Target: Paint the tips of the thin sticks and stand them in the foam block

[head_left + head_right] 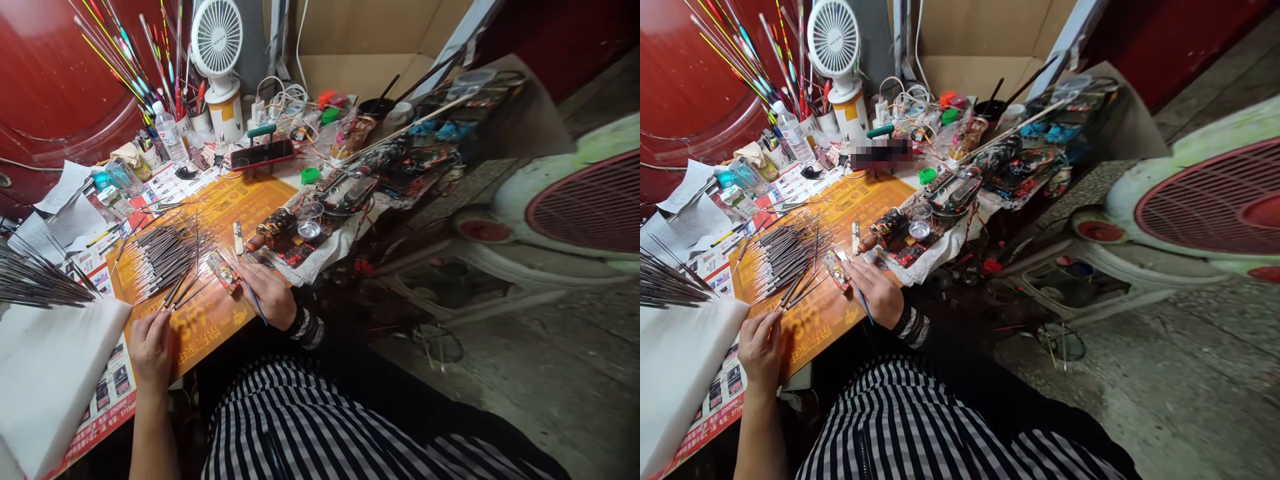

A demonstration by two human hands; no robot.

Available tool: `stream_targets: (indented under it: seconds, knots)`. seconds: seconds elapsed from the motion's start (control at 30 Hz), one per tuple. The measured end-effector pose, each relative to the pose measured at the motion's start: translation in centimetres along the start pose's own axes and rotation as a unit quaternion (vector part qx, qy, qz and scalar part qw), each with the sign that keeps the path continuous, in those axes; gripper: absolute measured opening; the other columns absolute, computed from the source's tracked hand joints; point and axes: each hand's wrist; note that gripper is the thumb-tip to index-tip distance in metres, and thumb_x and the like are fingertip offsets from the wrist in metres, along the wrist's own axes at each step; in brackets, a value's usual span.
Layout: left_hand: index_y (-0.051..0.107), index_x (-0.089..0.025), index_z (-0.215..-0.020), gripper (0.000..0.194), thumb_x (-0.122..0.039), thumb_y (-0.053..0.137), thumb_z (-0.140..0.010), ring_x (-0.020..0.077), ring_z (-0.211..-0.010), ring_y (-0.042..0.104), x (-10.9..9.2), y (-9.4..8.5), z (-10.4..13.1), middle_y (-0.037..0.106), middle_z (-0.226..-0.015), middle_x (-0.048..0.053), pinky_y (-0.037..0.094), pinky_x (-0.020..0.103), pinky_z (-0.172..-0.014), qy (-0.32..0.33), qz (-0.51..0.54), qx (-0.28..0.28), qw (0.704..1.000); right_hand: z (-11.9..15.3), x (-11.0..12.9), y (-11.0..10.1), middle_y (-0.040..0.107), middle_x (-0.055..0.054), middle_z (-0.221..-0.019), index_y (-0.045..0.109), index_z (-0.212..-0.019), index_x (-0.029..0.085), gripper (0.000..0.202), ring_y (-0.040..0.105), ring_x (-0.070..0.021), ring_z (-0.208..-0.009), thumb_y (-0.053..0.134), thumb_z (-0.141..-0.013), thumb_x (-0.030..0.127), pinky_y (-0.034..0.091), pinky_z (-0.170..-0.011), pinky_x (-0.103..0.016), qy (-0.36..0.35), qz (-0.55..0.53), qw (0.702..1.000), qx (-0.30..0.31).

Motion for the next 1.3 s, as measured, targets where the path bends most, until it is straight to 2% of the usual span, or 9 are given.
stream_targets:
  seconds: [0.23, 0.43, 0.57, 0.7, 1.13, 1.3]
  knots:
    - [0.069, -0.020, -0.113, 0.025, -0.012, 0.062, -0.091, 0.0179, -0.088, 0.060, 0.1, 0.1, 0.0, 0.068, -0.099, 0.008, 0.050, 0.032, -0.081, 0.003, 0.013, 0.015, 1.000, 0.0, 0.0, -0.1, 0.065, -0.012, -0.133, 0.043, -0.151, 0.019, 0.053, 0.064, -0.0240, -0.123, 0.046, -0.099, 0.012, 0.057, -0.104, -0.042, 0.020, -0.013, 1.000, -0.009]
    - [0.069, -0.021, -0.112, 0.022, -0.015, 0.061, -0.092, 0.0177, -0.087, 0.061, 0.1, 0.3, 0.2, 0.069, -0.099, 0.008, 0.050, 0.033, -0.082, -0.005, 0.019, 0.019, 1.000, 0.9, -1.0, -1.9, 0.073, -0.011, -0.116, 0.047, -0.148, 0.020, 0.053, 0.073, -0.0220, -0.103, 0.051, -0.096, 0.009, 0.064, -0.087, -0.037, -0.070, -0.049, 0.993, -0.084]
    - [0.069, -0.022, -0.110, 0.020, -0.016, 0.062, -0.092, 0.0181, -0.086, 0.062, 0.2, 0.5, 0.3, 0.070, -0.097, 0.007, 0.050, 0.033, -0.082, -0.014, 0.022, 0.018, 1.000, 1.5, -2.0, -2.6, 0.075, -0.013, -0.110, 0.046, -0.148, 0.017, 0.052, 0.075, -0.0219, -0.094, 0.050, -0.097, 0.011, 0.065, -0.078, -0.036, -0.102, -0.005, 0.991, -0.084]
    - [0.068, -0.021, -0.110, 0.021, -0.015, 0.063, -0.091, 0.0183, -0.087, 0.062, 0.2, 0.5, 0.2, 0.070, -0.097, 0.007, 0.049, 0.034, -0.083, -0.009, 0.018, 0.017, 1.000, 1.5, -2.3, -2.4, 0.074, -0.014, -0.111, 0.047, -0.147, 0.014, 0.049, 0.074, -0.0224, -0.099, 0.051, -0.098, 0.012, 0.065, -0.082, -0.036, -0.112, 0.006, 0.992, -0.066]
    - [0.068, -0.021, -0.109, 0.021, -0.014, 0.065, -0.089, 0.0183, -0.084, 0.059, -0.2, 0.2, 0.0, 0.068, -0.095, 0.007, 0.048, 0.034, -0.082, 0.001, 0.004, 0.011, 1.000, 2.1, -2.4, -1.9, 0.073, -0.014, -0.116, 0.050, -0.145, 0.016, 0.047, 0.072, -0.0231, -0.104, 0.048, -0.097, 0.013, 0.064, -0.087, -0.039, -0.076, 0.028, 0.996, -0.039]
    - [0.069, -0.021, -0.108, 0.020, -0.015, 0.065, -0.089, 0.0183, -0.083, 0.060, -0.3, 0.1, -0.1, 0.069, -0.094, 0.007, 0.048, 0.034, -0.082, 0.001, 0.000, 0.013, 1.000, 1.8, -2.1, -1.9, 0.072, -0.015, -0.118, 0.044, -0.149, 0.014, 0.053, 0.072, -0.0234, -0.106, 0.049, -0.097, 0.011, 0.064, -0.087, -0.039, -0.083, 0.017, 0.995, -0.048]
Point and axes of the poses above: each hand's wrist, its own z-axis away from the middle knuckle, its own y-axis out of the palm, x = y × z
